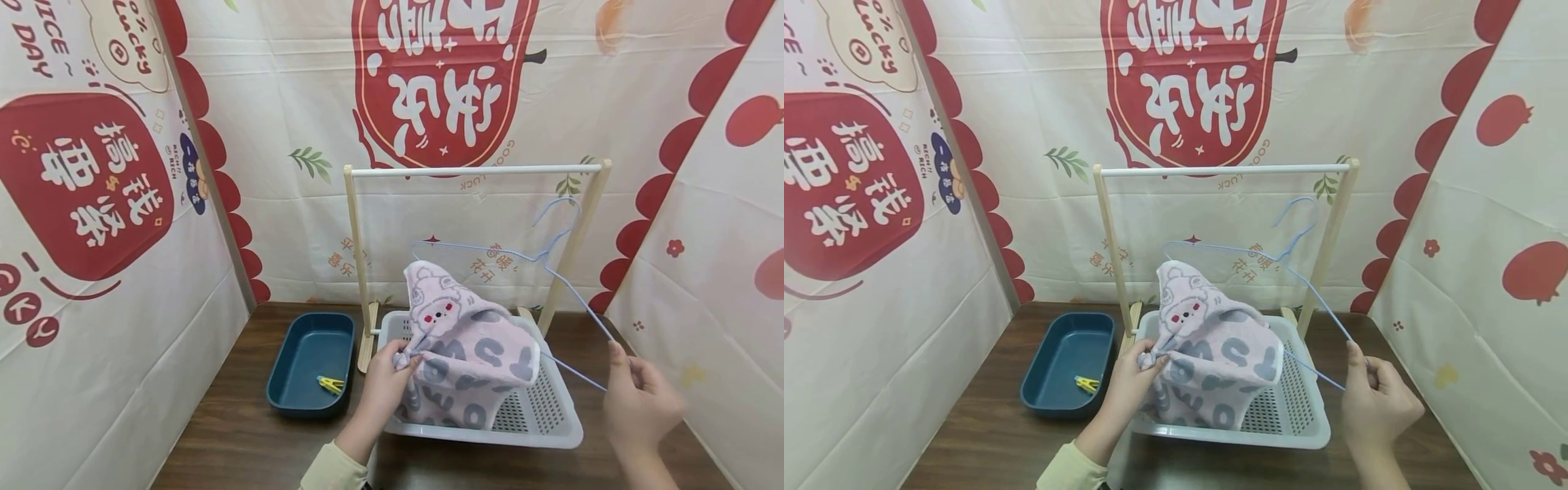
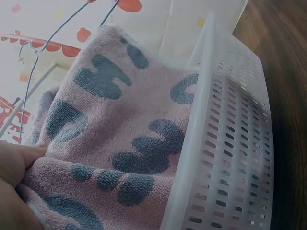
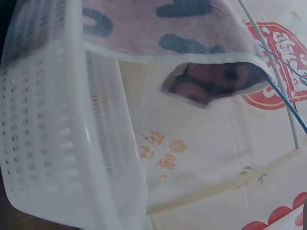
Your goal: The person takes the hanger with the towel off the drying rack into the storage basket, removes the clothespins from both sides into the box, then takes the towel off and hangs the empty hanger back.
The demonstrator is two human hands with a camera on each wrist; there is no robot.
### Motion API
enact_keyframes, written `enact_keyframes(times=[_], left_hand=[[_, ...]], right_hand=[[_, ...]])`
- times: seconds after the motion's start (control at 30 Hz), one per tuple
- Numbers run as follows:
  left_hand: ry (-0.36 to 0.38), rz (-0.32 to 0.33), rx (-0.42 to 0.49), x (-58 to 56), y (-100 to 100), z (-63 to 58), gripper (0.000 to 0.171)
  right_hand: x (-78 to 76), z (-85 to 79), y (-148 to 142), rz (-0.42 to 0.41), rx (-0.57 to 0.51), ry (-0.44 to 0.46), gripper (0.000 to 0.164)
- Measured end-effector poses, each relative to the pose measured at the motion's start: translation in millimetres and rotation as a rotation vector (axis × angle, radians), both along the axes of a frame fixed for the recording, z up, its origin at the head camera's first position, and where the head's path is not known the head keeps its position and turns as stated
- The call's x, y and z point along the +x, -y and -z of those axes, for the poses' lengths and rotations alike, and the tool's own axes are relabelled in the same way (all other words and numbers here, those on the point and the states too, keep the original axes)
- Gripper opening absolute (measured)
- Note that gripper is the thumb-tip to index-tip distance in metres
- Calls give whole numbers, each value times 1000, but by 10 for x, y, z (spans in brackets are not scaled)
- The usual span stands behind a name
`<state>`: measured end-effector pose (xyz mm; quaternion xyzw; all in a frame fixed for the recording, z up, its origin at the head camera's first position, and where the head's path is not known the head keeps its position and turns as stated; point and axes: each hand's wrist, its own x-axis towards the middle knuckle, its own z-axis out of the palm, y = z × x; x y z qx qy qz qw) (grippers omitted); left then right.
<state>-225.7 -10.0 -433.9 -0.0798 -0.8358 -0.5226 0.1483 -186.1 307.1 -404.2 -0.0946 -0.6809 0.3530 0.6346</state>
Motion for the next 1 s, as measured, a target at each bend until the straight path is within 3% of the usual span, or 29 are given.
enact_keyframes(times=[0.17,0.4,0.57,0.8,1.0], left_hand=[[-21,-2,-20,-7,28,19,23],[45,54,-90,-19,69,103,58],[60,50,-132,-22,110,120,50],[92,42,-69,-20,168,108,37],[117,44,-49,-8,230,100,32]], right_hand=[[-2,-58,-104,47,-68,8,29],[-27,-58,-260,124,-78,13,33],[-50,-23,-289,126,-70,18,33],[-97,-39,-229,77,-71,-25,29],[-182,-74,-160,35,-14,3,22]])
